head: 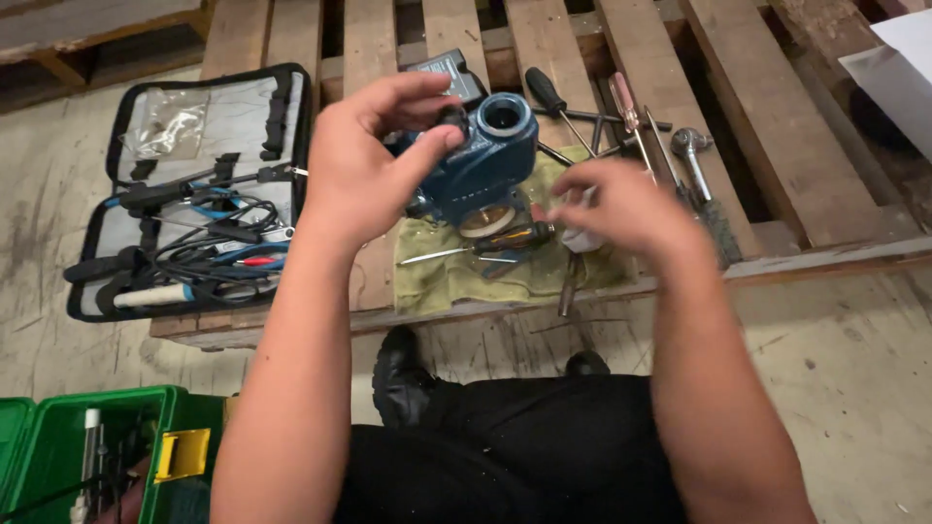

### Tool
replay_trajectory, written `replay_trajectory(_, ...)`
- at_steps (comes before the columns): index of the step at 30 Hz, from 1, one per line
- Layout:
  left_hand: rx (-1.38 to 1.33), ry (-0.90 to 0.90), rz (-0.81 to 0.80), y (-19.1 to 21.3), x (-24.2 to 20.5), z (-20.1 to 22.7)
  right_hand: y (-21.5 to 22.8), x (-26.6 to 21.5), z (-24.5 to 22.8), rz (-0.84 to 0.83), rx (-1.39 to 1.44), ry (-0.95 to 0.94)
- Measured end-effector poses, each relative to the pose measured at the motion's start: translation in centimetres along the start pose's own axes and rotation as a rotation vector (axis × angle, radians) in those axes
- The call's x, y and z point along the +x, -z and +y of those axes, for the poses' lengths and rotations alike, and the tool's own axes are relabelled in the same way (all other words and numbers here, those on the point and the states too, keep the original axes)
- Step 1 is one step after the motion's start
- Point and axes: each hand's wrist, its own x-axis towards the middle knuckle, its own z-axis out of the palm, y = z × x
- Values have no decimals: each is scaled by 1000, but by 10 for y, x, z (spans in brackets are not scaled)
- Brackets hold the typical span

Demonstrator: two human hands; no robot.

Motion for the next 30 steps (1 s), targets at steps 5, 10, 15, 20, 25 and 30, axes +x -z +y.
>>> replay_trajectory(5,25,-100,-39,-3,2,-8,-52,76,47,54,-330,390)
replay_trajectory(10,79,98,60,-7,5,-2,-61,77,39,32,-384,379)
replay_trajectory(15,-72,66,-63,8,4,1,-52,61,25,-33,-322,260)
replay_trajectory(20,-111,18,-32,3,4,-10,-58,81,45,-19,-389,426)
replay_trajectory(25,-41,126,110,-3,6,-3,-52,80,47,-19,-347,495)
replay_trajectory(30,-149,134,-22,8,6,-6,-38,57,36,-13,-291,444)
